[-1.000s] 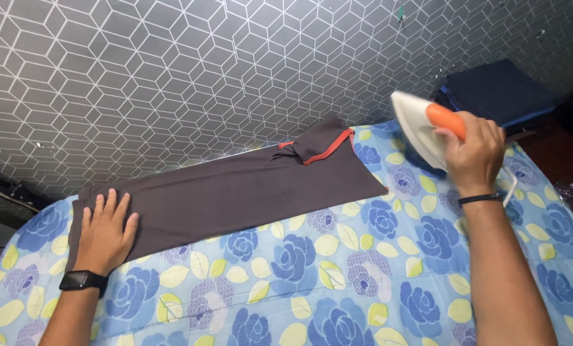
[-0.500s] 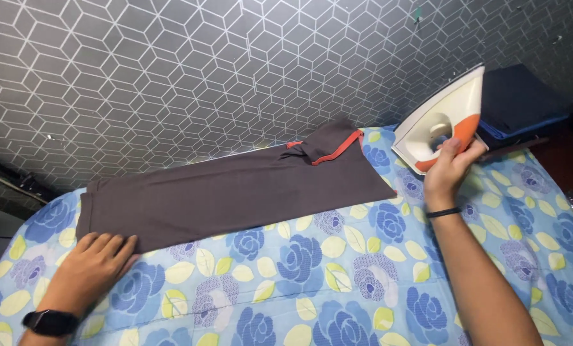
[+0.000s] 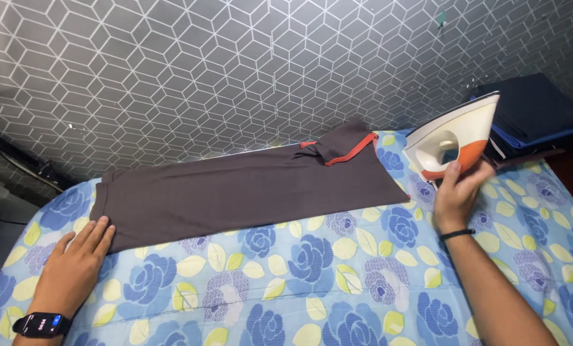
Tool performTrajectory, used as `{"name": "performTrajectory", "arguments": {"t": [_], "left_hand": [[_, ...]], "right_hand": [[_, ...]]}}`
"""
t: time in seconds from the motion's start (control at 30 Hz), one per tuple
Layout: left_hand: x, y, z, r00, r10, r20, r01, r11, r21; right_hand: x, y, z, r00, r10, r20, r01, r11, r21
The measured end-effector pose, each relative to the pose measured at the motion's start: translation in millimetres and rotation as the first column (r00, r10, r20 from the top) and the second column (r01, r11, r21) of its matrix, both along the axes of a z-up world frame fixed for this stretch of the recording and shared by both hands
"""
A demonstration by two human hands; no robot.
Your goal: Ironing and folding a t-shirt on an ironing board.
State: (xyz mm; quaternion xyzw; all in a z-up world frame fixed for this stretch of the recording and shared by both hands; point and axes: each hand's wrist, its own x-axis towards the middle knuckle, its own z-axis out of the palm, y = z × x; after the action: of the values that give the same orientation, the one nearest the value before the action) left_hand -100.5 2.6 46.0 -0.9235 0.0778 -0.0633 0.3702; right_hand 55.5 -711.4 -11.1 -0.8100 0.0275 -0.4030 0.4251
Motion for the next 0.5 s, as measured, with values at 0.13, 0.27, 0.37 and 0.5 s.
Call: {"name": "performTrajectory", "arguments": {"t": [0.13, 0.27, 0.37, 0.5], "left_hand": [[-7.7, 6.2, -1.2, 0.999, 0.01, 0.046, -0.002, 0.986, -0.167], [-12.8, 14.6, -4.7, 1.0, 0.0, 0.022, 0.002, 0.995, -0.102], [-15.4, 17.2, -6.2, 0.999, -0.027, 0.037, 0.028, 0.999, -0.033], [-16.7, 20.6, -5.1, 0.995, -0.035, 0.091, 0.039, 0.999, -0.038]], "right_hand": [[-33.5, 34.9, 40.9, 0.941, -0.139, 0.307, 0.282, 0.824, -0.491], [-52.1, 77.1, 67.4, 0.96, 0.22, -0.172, -0.271, 0.591, -0.76], [-51.5, 75.3, 56.0, 0.918, 0.11, -0.38, -0.386, 0.459, -0.8], [-46.6, 61.8, 48.7, 0.936, -0.082, -0.342, -0.309, 0.271, -0.912]]}}
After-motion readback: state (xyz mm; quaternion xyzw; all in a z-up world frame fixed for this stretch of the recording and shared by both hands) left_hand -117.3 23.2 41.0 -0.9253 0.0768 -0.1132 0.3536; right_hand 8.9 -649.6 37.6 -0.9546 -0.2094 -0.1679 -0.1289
